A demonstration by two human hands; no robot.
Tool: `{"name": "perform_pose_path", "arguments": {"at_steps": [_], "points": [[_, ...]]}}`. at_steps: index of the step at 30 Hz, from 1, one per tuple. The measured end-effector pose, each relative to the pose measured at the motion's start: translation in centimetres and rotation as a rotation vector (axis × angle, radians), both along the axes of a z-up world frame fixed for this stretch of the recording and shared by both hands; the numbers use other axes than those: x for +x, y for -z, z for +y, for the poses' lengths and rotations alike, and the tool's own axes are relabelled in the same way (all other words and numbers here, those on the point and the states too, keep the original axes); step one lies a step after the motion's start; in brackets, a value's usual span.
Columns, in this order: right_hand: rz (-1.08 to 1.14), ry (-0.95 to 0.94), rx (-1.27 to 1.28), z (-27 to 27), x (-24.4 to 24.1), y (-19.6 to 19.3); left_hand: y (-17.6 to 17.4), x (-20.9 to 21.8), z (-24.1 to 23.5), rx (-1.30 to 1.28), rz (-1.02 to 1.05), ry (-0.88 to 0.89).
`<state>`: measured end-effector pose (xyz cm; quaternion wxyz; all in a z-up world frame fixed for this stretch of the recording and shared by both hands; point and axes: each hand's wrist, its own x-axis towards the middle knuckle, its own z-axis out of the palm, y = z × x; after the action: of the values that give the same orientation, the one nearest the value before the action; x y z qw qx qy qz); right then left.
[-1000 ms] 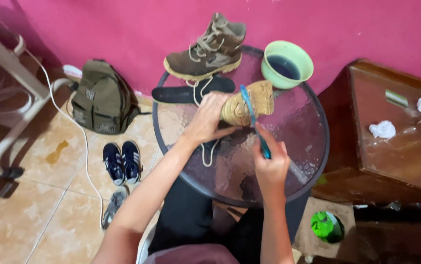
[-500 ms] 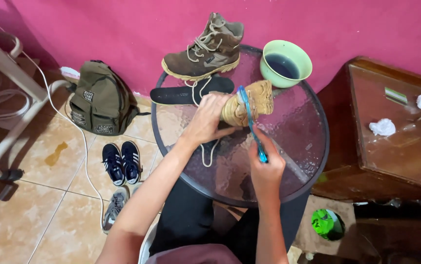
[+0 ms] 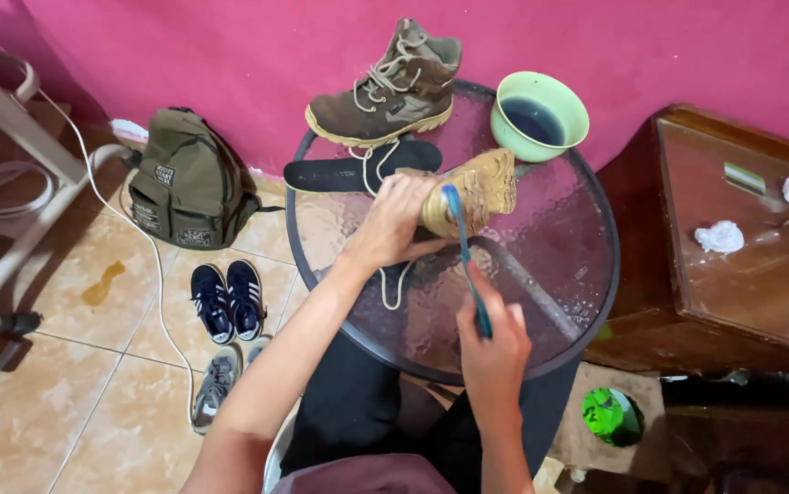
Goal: The person scrubs the sole and sides of a brown hiking boot using a blue toothbrush. The boot is held over a glass table while the person rotates it to clean different areas.
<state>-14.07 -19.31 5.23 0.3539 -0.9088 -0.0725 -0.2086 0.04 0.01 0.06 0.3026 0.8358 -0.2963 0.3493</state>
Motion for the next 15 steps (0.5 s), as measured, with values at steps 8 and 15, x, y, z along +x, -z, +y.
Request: {"name": "perform_pose_path", "arguments": {"at_steps": [8,15], "points": [[-0.008,0.080,0.045,0.5,1.0,0.3,-0.4,0.1,-0.2,0.018,-0.002,0.018],[-0.139,0.011,-0.038,-0.9,-1.9,1.8,1.3,0.9,-0.2,0.025,-0.007,-0.018]]}}
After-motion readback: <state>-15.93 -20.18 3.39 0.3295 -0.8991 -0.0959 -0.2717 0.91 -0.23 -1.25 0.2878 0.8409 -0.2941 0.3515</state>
